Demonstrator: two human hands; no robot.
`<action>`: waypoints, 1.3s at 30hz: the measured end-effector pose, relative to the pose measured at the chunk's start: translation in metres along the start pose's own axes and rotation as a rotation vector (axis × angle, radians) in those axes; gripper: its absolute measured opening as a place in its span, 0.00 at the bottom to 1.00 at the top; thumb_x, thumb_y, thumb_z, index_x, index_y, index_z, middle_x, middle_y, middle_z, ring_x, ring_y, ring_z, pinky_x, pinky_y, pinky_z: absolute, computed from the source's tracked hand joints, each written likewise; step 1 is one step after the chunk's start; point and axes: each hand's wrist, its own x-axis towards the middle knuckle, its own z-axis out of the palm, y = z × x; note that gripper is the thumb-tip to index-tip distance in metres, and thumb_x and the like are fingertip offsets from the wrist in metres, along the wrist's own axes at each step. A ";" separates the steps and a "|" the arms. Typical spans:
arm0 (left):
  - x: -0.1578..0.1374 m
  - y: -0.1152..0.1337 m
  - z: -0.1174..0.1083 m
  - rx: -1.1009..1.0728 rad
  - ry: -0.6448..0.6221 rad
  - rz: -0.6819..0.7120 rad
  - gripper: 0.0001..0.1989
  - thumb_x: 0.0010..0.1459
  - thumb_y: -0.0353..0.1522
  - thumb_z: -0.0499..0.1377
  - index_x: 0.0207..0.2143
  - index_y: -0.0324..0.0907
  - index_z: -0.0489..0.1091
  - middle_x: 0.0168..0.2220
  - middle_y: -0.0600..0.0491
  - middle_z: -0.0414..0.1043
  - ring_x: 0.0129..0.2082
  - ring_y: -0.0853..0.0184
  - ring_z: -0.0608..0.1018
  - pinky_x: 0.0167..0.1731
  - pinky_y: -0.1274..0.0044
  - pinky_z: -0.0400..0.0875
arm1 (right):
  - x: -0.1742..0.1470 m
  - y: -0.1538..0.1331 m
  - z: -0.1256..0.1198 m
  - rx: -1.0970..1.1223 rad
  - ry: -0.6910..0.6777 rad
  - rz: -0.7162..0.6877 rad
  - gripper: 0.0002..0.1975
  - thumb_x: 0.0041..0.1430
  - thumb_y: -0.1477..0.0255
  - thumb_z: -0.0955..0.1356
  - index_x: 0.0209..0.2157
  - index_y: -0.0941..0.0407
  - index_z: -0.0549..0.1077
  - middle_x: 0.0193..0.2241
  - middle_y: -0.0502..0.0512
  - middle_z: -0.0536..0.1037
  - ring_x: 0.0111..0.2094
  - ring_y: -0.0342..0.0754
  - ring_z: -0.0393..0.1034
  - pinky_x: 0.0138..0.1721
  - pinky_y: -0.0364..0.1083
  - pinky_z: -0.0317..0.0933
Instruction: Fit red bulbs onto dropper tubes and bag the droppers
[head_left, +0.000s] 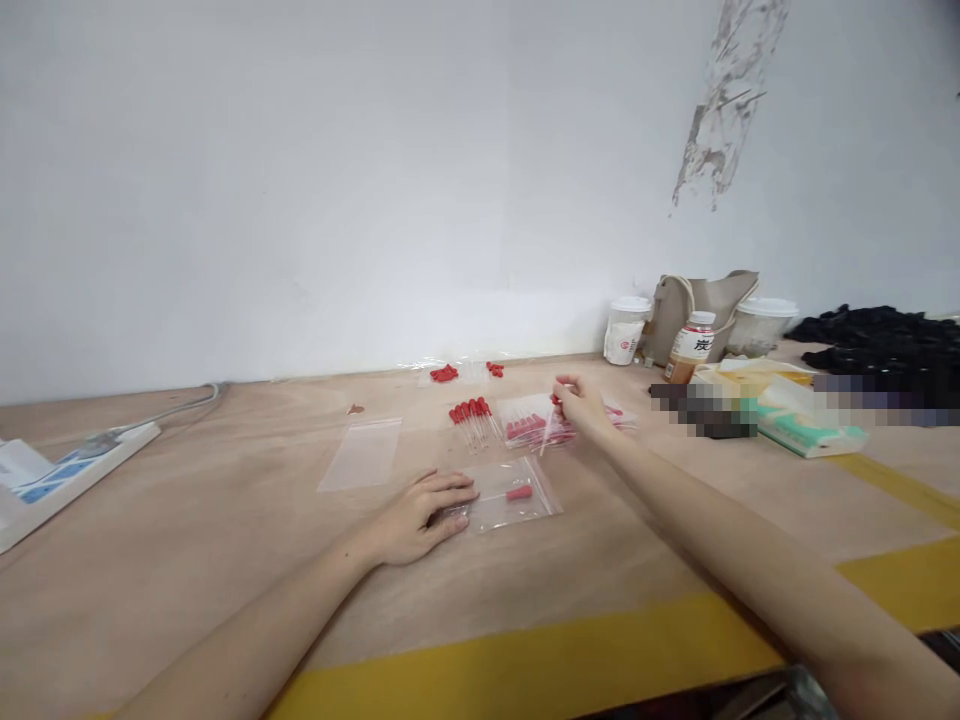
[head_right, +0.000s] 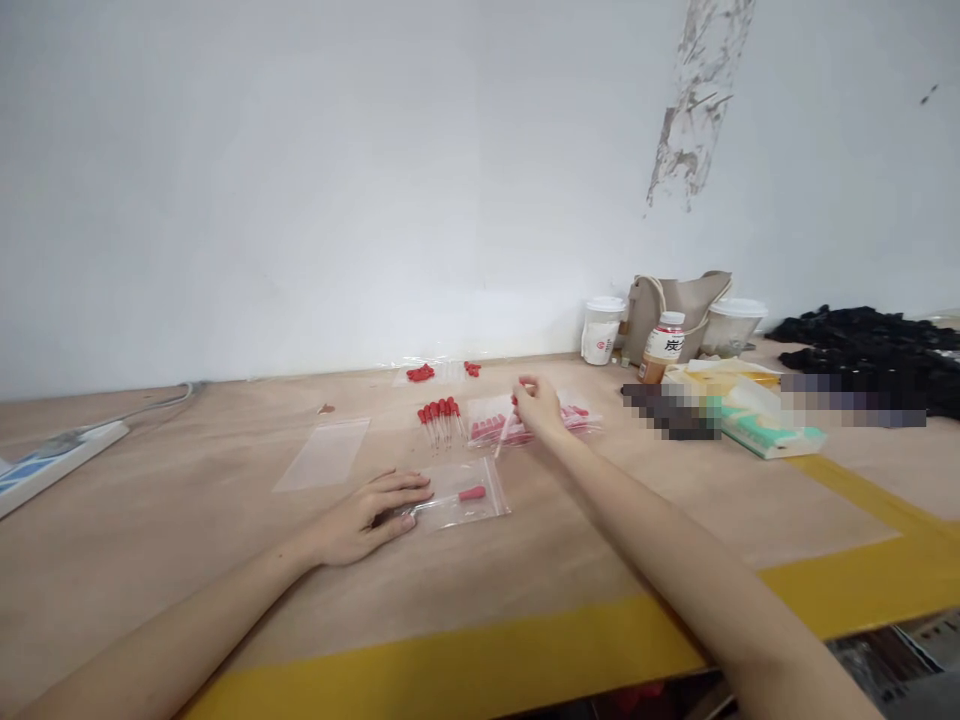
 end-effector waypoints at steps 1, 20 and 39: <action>0.000 0.000 0.000 -0.001 0.003 -0.003 0.19 0.59 0.40 0.47 0.53 0.48 0.61 0.54 0.52 0.60 0.54 0.61 0.61 0.52 0.66 0.56 | -0.008 0.006 -0.012 0.024 0.003 0.008 0.09 0.53 0.70 0.60 0.38 0.57 0.60 0.20 0.46 0.66 0.15 0.37 0.59 0.14 0.37 0.56; 0.002 0.000 0.001 0.005 0.010 -0.016 0.21 0.59 0.39 0.49 0.55 0.47 0.55 0.54 0.51 0.60 0.53 0.62 0.61 0.52 0.67 0.56 | -0.065 0.032 -0.033 0.252 -0.514 0.208 0.12 0.40 0.71 0.71 0.26 0.58 0.65 0.22 0.49 0.71 0.23 0.40 0.66 0.27 0.42 0.63; 0.004 0.001 0.001 0.017 0.013 0.003 0.21 0.60 0.38 0.48 0.55 0.45 0.56 0.53 0.50 0.61 0.53 0.63 0.62 0.52 0.67 0.56 | -0.071 0.023 -0.026 0.093 -0.934 0.054 0.17 0.40 0.64 0.71 0.31 0.60 0.71 0.21 0.48 0.71 0.16 0.36 0.59 0.18 0.38 0.52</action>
